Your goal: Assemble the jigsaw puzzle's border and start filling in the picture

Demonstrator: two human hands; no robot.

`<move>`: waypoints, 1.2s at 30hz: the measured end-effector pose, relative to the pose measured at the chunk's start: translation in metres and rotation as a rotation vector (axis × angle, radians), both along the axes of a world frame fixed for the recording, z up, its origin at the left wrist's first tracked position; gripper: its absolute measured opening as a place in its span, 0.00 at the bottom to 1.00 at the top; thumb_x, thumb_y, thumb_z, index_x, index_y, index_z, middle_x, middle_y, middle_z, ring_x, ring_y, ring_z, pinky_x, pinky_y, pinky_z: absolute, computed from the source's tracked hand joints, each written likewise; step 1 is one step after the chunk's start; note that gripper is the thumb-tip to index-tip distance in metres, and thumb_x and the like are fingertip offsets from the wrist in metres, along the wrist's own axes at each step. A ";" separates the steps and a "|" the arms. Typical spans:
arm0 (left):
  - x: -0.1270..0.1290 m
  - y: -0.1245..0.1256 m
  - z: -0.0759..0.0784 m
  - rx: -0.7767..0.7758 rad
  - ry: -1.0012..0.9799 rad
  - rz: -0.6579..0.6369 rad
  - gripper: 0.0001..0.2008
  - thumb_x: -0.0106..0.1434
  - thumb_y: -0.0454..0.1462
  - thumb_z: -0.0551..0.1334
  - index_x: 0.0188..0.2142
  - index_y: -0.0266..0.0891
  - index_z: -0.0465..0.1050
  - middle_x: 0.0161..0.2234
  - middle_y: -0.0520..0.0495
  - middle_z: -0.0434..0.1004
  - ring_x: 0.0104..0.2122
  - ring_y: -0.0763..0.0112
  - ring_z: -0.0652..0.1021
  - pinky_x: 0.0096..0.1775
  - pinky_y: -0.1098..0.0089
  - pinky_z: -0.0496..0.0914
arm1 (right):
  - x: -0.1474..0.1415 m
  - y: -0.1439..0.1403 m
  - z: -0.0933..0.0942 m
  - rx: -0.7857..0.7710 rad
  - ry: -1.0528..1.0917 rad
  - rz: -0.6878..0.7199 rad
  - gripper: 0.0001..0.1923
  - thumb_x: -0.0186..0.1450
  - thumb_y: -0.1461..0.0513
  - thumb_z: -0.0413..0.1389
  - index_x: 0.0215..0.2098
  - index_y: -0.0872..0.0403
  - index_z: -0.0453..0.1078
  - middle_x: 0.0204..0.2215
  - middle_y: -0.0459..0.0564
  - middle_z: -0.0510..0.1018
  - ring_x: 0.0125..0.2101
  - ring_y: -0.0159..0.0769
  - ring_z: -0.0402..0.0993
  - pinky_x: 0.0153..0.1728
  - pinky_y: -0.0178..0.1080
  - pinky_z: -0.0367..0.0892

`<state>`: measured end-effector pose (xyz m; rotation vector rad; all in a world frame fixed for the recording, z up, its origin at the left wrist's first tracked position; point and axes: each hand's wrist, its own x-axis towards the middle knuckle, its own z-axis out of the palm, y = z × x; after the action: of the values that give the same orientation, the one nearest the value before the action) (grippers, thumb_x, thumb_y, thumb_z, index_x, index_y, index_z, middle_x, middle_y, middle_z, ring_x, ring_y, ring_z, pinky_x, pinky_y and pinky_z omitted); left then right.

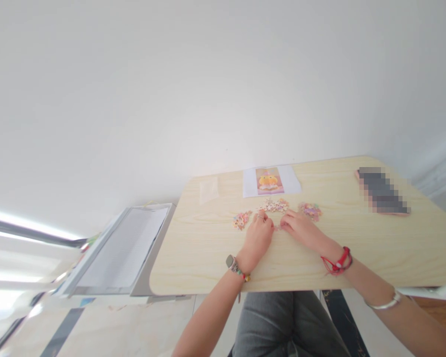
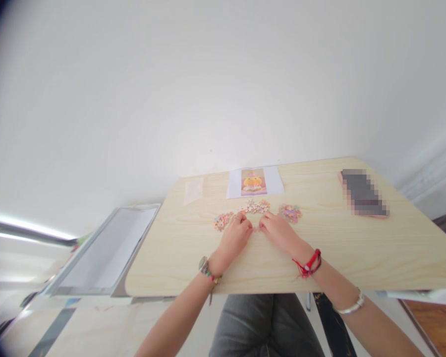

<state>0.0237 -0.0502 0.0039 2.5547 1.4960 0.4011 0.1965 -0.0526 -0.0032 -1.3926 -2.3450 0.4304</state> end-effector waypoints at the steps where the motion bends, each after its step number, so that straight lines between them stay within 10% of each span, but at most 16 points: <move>1: 0.000 0.001 -0.002 0.007 0.000 -0.007 0.06 0.62 0.31 0.55 0.31 0.37 0.70 0.37 0.45 0.64 0.41 0.64 0.68 0.42 0.63 0.69 | -0.001 0.000 -0.002 0.007 -0.004 -0.003 0.09 0.63 0.67 0.48 0.28 0.55 0.67 0.31 0.50 0.69 0.33 0.36 0.69 0.35 0.38 0.63; 14: -0.043 0.003 0.018 0.140 -0.028 0.082 0.06 0.63 0.30 0.53 0.32 0.37 0.67 0.37 0.45 0.63 0.39 0.65 0.68 0.38 0.64 0.70 | -0.044 0.010 0.023 0.082 -0.062 0.015 0.07 0.66 0.65 0.46 0.34 0.55 0.65 0.35 0.51 0.68 0.32 0.35 0.69 0.29 0.35 0.61; 23: -0.092 0.015 0.004 0.201 -0.071 0.264 0.06 0.60 0.28 0.55 0.30 0.38 0.68 0.35 0.45 0.63 0.39 0.64 0.69 0.39 0.64 0.71 | -0.076 0.036 0.026 0.087 -0.048 0.064 0.09 0.65 0.67 0.47 0.39 0.55 0.68 0.38 0.52 0.70 0.33 0.34 0.69 0.31 0.35 0.62; 36: -0.059 0.009 0.016 0.130 -0.054 0.246 0.07 0.64 0.34 0.54 0.37 0.36 0.71 0.39 0.42 0.64 0.40 0.64 0.69 0.38 0.66 0.71 | -0.038 0.028 0.016 0.057 -0.214 -0.084 0.08 0.64 0.66 0.49 0.36 0.56 0.70 0.38 0.53 0.70 0.34 0.37 0.69 0.33 0.37 0.63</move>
<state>-0.0350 -0.0408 0.0200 2.4358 1.8272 0.6126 0.1583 -0.0242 0.0125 -1.5720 -2.4325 0.1972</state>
